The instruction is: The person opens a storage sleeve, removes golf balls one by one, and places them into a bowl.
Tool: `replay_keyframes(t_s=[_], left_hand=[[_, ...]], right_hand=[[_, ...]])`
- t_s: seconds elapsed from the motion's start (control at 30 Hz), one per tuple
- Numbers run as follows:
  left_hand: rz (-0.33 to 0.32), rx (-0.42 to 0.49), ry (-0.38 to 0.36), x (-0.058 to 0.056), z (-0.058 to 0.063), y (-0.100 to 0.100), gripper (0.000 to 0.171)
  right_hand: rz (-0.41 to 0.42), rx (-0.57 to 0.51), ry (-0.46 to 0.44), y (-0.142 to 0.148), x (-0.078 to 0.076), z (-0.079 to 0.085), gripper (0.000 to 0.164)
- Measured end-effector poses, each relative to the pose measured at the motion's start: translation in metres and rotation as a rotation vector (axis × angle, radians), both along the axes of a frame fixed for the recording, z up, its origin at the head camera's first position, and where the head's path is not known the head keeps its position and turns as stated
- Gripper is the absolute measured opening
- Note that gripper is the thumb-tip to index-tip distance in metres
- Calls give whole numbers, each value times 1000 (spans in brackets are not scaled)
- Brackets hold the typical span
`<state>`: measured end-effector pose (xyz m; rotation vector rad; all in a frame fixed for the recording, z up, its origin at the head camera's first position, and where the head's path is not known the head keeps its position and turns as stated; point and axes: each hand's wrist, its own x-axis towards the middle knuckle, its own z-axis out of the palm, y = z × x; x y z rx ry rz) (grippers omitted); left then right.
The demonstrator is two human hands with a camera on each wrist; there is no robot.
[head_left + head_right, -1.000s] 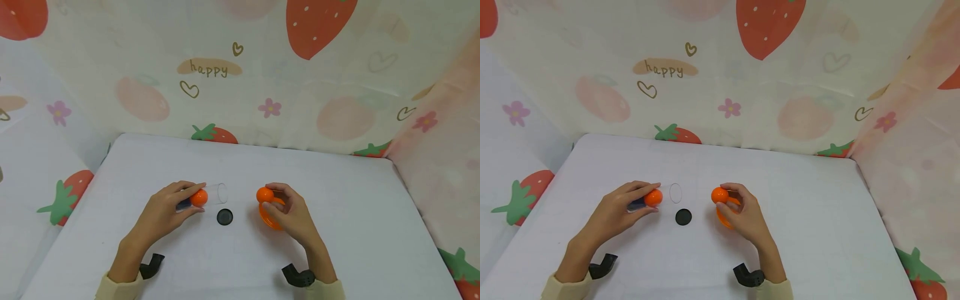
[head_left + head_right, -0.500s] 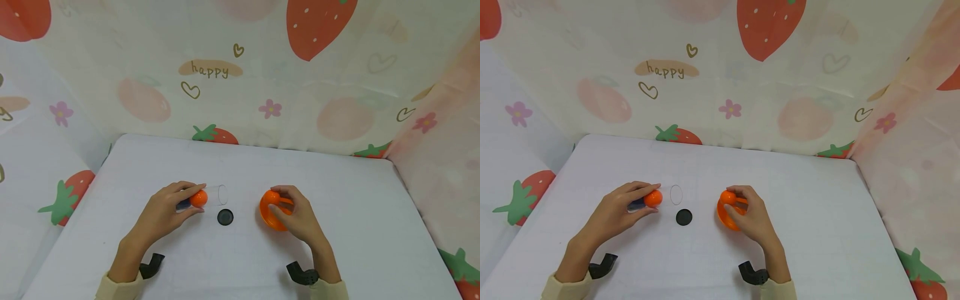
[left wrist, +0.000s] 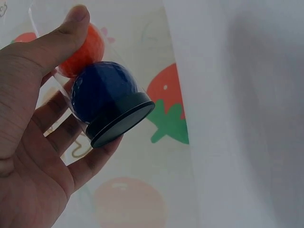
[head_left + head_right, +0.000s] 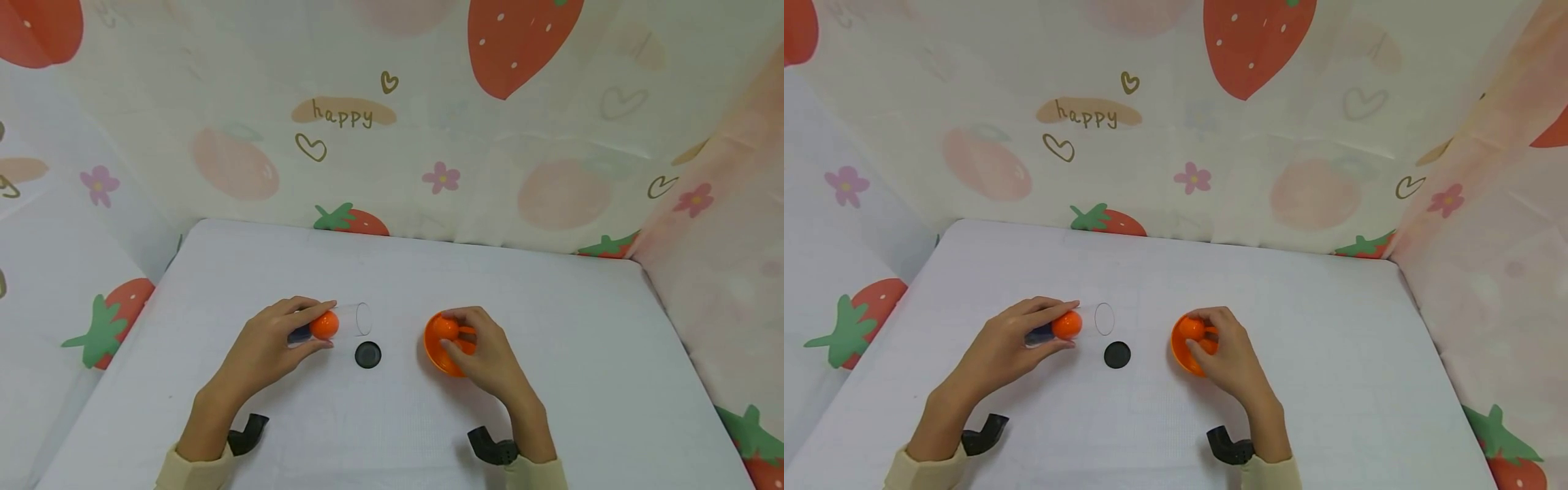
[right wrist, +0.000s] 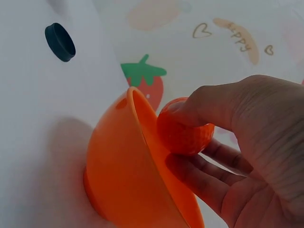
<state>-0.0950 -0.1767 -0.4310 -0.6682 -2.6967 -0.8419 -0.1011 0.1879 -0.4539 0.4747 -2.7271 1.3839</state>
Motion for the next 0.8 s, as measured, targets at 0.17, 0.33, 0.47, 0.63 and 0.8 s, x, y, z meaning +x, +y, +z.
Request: replay_keyframes(t_s=[0.17,0.33,0.47,0.63,0.8], left_hand=[[-2,-4,5,0,-1,0,61],[-3,-7,8,0,-1,-1,62],[-5,-11,3,0,-1,-1,62],[-4,-12,-7,0,-1,-1,62],[-5,-17,-16,0,-1,0,62]], right_hand=[[-8,49,-3,1,1,1,43],[-10,99,7,2,1,0,39],[-22,124,39,5,1,-1,38],[-31,110,48,6,1,0,38],[-32,90,45,5,1,0,36]])
